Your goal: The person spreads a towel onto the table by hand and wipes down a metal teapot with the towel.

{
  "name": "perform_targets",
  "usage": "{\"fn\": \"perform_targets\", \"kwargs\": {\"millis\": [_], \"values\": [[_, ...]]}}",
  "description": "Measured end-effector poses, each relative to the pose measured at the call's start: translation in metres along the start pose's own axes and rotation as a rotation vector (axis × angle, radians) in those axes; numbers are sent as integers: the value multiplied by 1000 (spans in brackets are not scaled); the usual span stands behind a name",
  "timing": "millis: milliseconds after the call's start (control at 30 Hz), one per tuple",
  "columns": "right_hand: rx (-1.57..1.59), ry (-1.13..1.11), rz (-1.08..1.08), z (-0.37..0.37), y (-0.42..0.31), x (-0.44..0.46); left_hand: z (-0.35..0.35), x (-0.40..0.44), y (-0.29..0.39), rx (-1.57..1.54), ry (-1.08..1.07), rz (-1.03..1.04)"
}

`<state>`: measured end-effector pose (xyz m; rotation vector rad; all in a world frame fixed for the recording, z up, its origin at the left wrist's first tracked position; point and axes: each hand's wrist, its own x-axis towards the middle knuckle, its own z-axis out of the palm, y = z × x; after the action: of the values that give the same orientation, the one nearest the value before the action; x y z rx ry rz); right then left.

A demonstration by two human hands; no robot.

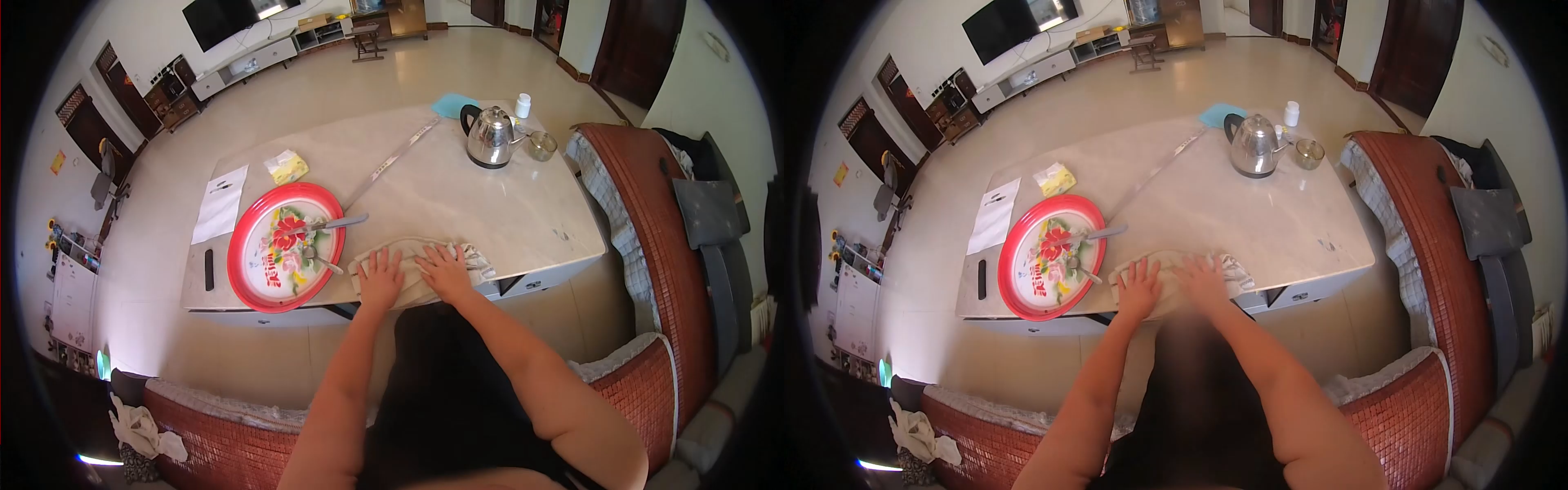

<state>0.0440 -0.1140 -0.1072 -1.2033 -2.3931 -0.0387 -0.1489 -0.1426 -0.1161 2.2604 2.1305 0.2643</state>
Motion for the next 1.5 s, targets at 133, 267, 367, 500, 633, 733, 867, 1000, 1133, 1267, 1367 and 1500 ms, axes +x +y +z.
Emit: {"fn": "perform_targets", "kwargs": {"millis": [133, 267, 367, 500, 633, 733, 867, 1000, 1133, 1267, 1367, 1500], "values": [[13, 53, -19, 32, 12, 37, 5, 42, -19, -24, -61, -1], [-13, 25, 23, 42, 16, 87, 10, 84, -32, -11, 41, -37], [-36, 45, 56, 61, 22, 126, 15, 114, -39, 1, 137, -89], [-40, 51, 118, 69, 17, 154, 18, 138, -48, -40, 252, -117], [-56, 100, 140, 67, 9, 148, 23, 135, -51, -55, 358, -86], [-56, 117, 89, 60, 0, 138, 23, 114, -51, -7, 368, -101], [-38, 125, 7, 55, -13, 112, 14, 73, -44, -84, 287, -157], [-10, 73, -53, 37, -20, 78, 18, 31, -39, -1, 300, -131], [-16, 74, -70, 16, -22, 41, 14, 0, -23, 15, 202, -142], [-8, 83, -52, -6, -13, 7, 7, -7, 5, -17, 56, -173], [56, 45, 15, -12, 5, -15, 11, -1, 32, -42, 7, -151], [-118, 24, 63, -15, 48, -26, 17, 20, 68, -107, 50, -72]]}}
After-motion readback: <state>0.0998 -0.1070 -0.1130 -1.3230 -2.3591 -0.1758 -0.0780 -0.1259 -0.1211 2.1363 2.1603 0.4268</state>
